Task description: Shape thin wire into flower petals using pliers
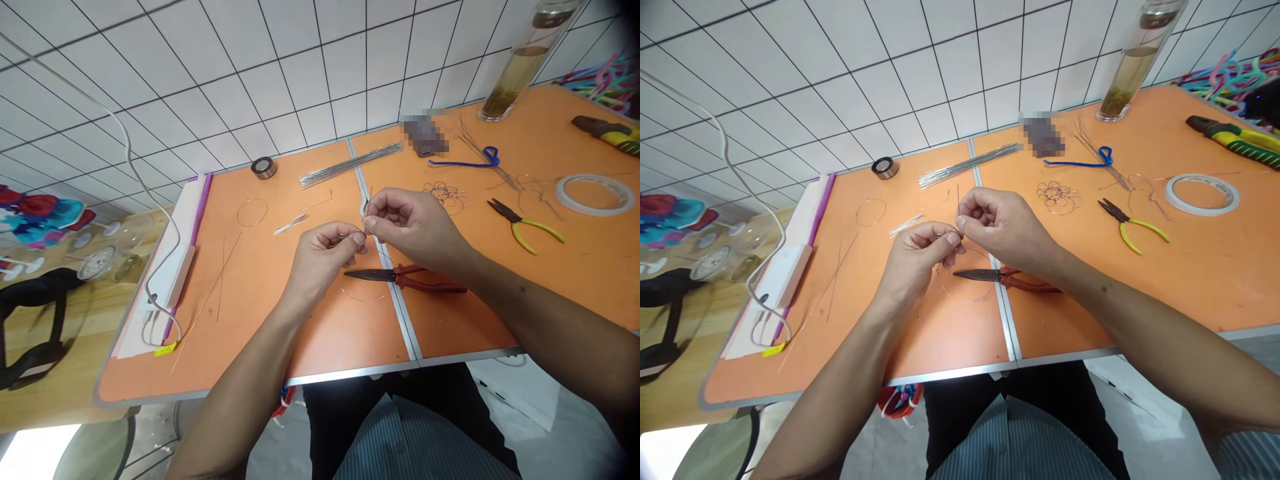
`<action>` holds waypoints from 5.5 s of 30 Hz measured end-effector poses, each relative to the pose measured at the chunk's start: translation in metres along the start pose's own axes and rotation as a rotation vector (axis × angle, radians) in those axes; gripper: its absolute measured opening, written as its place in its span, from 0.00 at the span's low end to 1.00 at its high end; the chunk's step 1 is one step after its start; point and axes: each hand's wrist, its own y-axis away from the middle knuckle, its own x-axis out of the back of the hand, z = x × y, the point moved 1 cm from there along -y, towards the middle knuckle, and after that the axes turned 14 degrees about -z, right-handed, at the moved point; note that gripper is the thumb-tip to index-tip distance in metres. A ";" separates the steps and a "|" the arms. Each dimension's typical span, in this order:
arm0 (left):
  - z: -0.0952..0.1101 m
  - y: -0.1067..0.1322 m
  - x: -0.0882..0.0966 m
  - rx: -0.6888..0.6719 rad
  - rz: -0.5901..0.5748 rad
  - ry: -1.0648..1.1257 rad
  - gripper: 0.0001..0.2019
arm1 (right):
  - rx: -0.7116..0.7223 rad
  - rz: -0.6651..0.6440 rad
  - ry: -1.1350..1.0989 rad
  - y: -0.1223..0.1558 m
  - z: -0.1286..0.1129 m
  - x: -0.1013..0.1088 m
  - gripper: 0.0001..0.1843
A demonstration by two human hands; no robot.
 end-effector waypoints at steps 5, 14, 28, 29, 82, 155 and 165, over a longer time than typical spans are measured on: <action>0.000 -0.001 0.000 0.017 -0.046 0.018 0.10 | -0.032 -0.028 -0.004 0.000 0.000 -0.002 0.06; -0.003 -0.006 0.008 -0.075 0.033 0.205 0.11 | -0.140 -0.160 0.015 0.001 0.008 0.002 0.08; 0.000 -0.007 0.007 -0.086 0.066 0.169 0.13 | -0.192 -0.155 -0.046 0.001 0.013 -0.008 0.08; 0.000 -0.006 0.006 -0.094 0.066 0.160 0.13 | -0.194 -0.151 -0.040 0.001 0.013 -0.008 0.07; 0.002 -0.005 0.008 -0.224 0.175 -0.001 0.09 | -0.098 -0.009 -0.022 0.001 0.014 -0.012 0.08; -0.003 -0.009 0.008 0.049 0.014 0.377 0.13 | -0.071 0.060 0.014 -0.001 0.021 -0.002 0.06; -0.005 -0.008 0.008 0.006 0.019 0.330 0.13 | -0.029 0.177 -0.021 -0.004 0.018 0.007 0.09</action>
